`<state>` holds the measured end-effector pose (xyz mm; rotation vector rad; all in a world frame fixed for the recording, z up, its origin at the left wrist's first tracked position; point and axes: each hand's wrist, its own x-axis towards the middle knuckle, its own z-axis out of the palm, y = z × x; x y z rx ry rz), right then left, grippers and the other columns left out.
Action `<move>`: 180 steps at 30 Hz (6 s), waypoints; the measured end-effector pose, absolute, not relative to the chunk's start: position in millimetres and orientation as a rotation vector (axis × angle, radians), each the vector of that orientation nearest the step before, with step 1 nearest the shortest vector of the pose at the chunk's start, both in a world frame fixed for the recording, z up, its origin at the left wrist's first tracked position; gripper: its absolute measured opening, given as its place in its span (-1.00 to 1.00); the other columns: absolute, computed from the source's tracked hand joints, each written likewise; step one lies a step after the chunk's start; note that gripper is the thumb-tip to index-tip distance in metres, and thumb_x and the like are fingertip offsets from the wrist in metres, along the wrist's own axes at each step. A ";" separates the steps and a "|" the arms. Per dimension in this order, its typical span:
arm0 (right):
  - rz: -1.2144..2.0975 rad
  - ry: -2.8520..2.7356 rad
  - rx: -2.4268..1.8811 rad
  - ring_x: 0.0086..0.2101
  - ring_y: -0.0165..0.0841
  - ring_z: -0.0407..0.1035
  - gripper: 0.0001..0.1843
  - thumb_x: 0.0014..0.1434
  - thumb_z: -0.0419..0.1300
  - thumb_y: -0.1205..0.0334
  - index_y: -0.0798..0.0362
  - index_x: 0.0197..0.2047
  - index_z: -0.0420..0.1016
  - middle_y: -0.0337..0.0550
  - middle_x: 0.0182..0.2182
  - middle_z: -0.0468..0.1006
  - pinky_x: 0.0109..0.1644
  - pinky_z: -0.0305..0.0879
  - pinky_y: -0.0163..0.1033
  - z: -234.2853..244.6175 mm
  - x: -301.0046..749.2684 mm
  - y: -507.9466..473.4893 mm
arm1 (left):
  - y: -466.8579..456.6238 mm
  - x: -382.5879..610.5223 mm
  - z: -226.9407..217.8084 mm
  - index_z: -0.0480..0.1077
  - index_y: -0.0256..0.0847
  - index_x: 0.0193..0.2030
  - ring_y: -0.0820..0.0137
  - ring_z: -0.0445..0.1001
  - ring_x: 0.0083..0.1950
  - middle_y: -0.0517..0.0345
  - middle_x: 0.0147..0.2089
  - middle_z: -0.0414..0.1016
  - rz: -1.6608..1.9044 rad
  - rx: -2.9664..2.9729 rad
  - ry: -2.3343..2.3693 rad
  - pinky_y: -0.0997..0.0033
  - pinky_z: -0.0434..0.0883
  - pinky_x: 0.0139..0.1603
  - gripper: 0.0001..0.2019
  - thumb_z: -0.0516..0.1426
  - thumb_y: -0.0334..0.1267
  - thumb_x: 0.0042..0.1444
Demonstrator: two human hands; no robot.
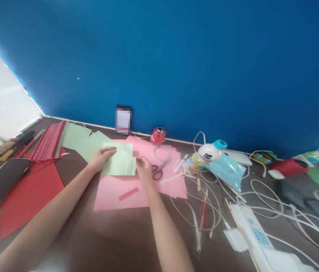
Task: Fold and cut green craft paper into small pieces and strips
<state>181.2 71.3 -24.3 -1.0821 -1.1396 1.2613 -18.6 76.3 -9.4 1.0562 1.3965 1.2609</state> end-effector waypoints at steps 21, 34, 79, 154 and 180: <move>1.193 -1.193 -1.118 -0.41 -0.35 0.36 -0.75 -0.18 0.26 0.08 0.05 -0.45 0.42 -0.23 -0.49 0.50 -0.28 0.29 -0.25 -15.9 180.4 67.5 | 78.2 -19.5 -13.6 0.50 -0.22 -0.25 0.18 0.42 -0.05 -0.02 -0.09 0.48 1.290 1.001 1.359 0.22 0.31 0.01 -0.60 0.26 -0.06 -0.25; 1.167 -1.205 -1.114 -0.38 -0.38 0.37 -0.76 -0.14 0.24 0.10 0.05 -0.40 0.42 -0.23 -0.44 0.49 -0.25 0.28 -0.27 -17.1 179.4 66.4 | 78.6 -19.1 -12.8 0.50 -0.23 -0.25 0.17 0.41 -0.04 -0.01 -0.09 0.49 1.306 0.989 1.361 0.21 0.31 0.01 -0.61 0.26 -0.08 -0.26; 0.600 -1.536 -1.327 -0.26 -0.26 0.33 -0.78 -0.03 0.09 0.32 0.06 -0.26 0.45 -0.05 -0.29 0.47 -0.11 0.25 -0.12 -20.3 184.0 62.8 | 45.9 27.7 -12.5 0.25 -0.18 0.10 0.18 0.21 0.17 -0.01 0.13 0.29 0.830 2.355 1.074 0.17 0.16 0.18 -0.53 0.04 -0.36 -0.03; 0.462 -2.122 -1.172 -0.12 -0.30 0.30 -0.68 0.00 0.05 0.42 0.01 -0.20 0.50 -0.07 -0.15 0.42 -0.02 0.28 -0.14 -19.2 205.5 59.9 | 50.2 19.8 -10.8 0.27 -0.29 0.03 0.29 0.31 -0.01 -0.01 0.00 0.37 0.613 2.666 1.255 0.27 0.35 -0.04 -0.64 -0.10 -0.45 0.09; 0.440 -2.066 -1.170 -0.18 -0.29 0.32 -0.77 0.08 0.04 0.32 0.02 -0.29 0.52 -0.07 -0.23 0.45 -0.05 0.28 -0.13 -22.6 204.0 57.7 | 50.0 20.5 -13.0 0.26 -0.25 0.03 0.30 0.30 -0.02 0.02 0.03 0.34 0.626 2.634 1.247 0.26 0.35 -0.05 -0.64 -0.10 -0.46 0.09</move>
